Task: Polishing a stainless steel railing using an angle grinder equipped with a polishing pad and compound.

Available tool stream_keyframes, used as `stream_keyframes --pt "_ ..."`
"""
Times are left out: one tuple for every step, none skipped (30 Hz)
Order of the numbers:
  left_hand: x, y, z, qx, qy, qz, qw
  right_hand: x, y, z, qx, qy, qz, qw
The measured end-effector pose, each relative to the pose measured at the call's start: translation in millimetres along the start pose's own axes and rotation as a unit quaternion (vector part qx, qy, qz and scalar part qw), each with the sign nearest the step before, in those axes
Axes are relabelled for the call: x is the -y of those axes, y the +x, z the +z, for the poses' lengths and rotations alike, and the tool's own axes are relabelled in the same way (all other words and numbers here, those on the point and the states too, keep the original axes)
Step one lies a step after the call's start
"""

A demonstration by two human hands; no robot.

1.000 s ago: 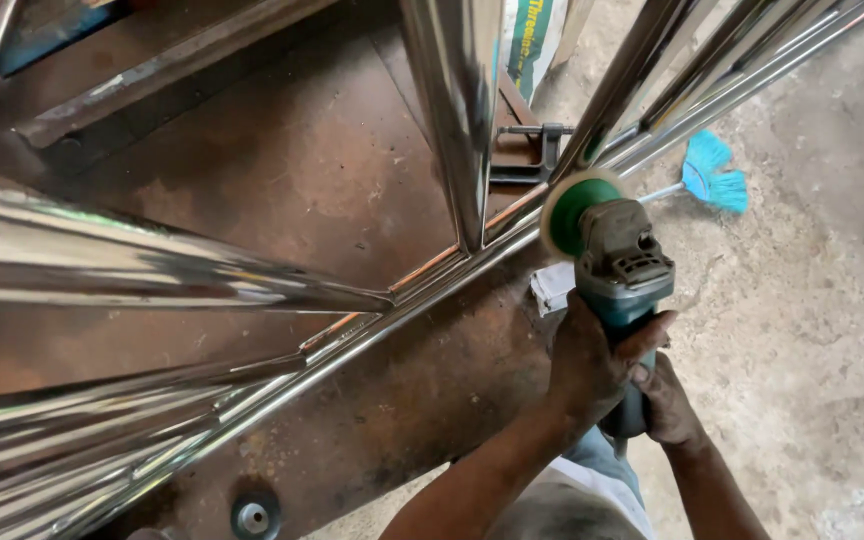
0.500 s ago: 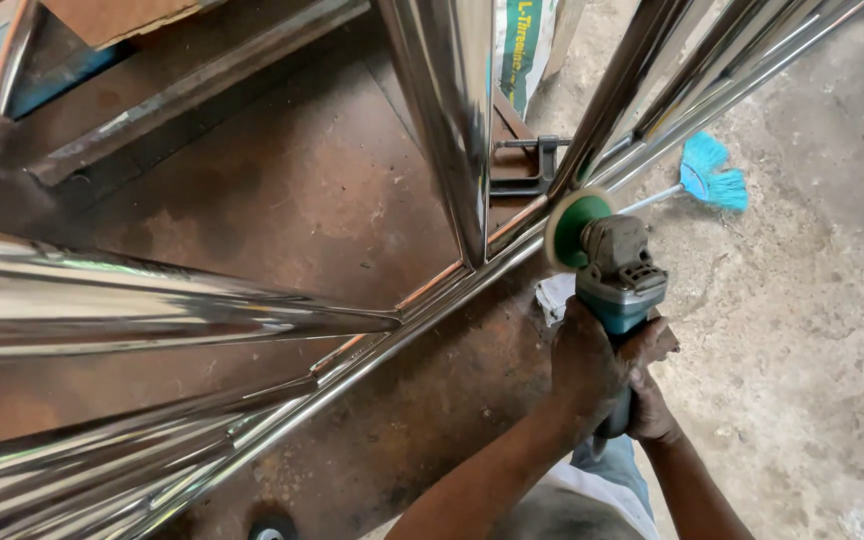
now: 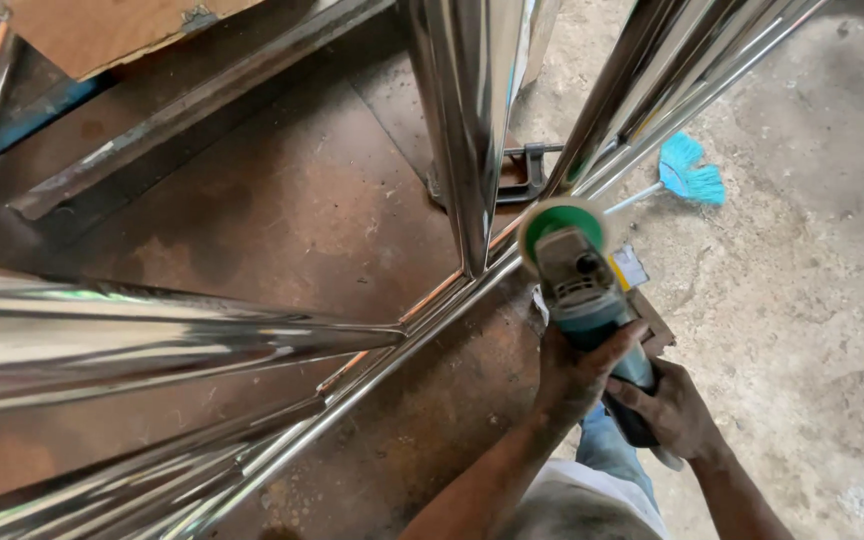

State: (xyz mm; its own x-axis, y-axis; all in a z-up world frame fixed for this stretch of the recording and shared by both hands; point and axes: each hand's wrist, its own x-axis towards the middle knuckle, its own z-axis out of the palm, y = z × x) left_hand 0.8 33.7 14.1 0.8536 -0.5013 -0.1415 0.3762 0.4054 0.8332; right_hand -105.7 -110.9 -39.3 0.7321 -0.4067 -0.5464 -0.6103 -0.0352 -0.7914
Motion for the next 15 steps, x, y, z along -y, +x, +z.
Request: stream_keyframes --pt "4 1 -3 -0.014 -0.005 -0.005 1.0 9 -4 2 -0.011 -0.012 0.026 1.0" --pt "9 3 -7 -0.029 -0.011 -0.01 0.999 17 -8 4 -0.022 -0.025 0.052 0.998" --pt "10 2 -7 -0.028 -0.013 -0.012 0.999 20 -13 4 -0.024 -0.026 0.054 0.998" --pt "11 1 -8 -0.023 -0.032 -0.015 0.999 22 -17 5 -0.024 0.002 0.023 0.999" --pt "10 3 -10 -0.018 -0.048 -0.015 0.999 26 -17 7 -0.023 0.033 -0.012 0.999" --pt "8 6 -11 -0.017 -0.049 -0.012 0.999 31 -16 8 -0.023 0.032 -0.014 0.999" --pt "7 4 -11 0.002 -0.058 -0.013 0.998 34 -20 9 -0.032 0.022 -0.014 0.999" --pt "7 2 -10 0.022 -0.068 -0.013 0.997 36 -24 9 -0.04 0.012 -0.014 0.999" --pt "12 -1 -12 0.021 -0.07 -0.016 0.997 27 -25 8 -0.041 0.01 -0.011 0.999" --pt "17 -5 -12 0.01 -0.064 -0.026 0.998 19 -26 5 -0.03 0.043 -0.006 0.999" --pt "18 1 -14 0.006 -0.053 -0.027 0.998 16 -19 5 -0.02 0.081 -0.013 0.996" --pt "18 6 -13 0.011 -0.051 -0.02 0.998 15 -12 3 -0.022 0.083 -0.021 0.996" --pt "20 5 -12 0.015 -0.061 -0.022 0.998 11 -11 1 -0.034 0.041 0.0 0.999" --pt "23 4 -11 0.019 -0.071 -0.024 0.997 5 -8 -1 -0.046 -0.001 0.021 0.999" --pt "17 4 -9 0.018 -0.071 -0.027 0.997 6 -9 -2 -0.046 -0.001 0.025 0.999"
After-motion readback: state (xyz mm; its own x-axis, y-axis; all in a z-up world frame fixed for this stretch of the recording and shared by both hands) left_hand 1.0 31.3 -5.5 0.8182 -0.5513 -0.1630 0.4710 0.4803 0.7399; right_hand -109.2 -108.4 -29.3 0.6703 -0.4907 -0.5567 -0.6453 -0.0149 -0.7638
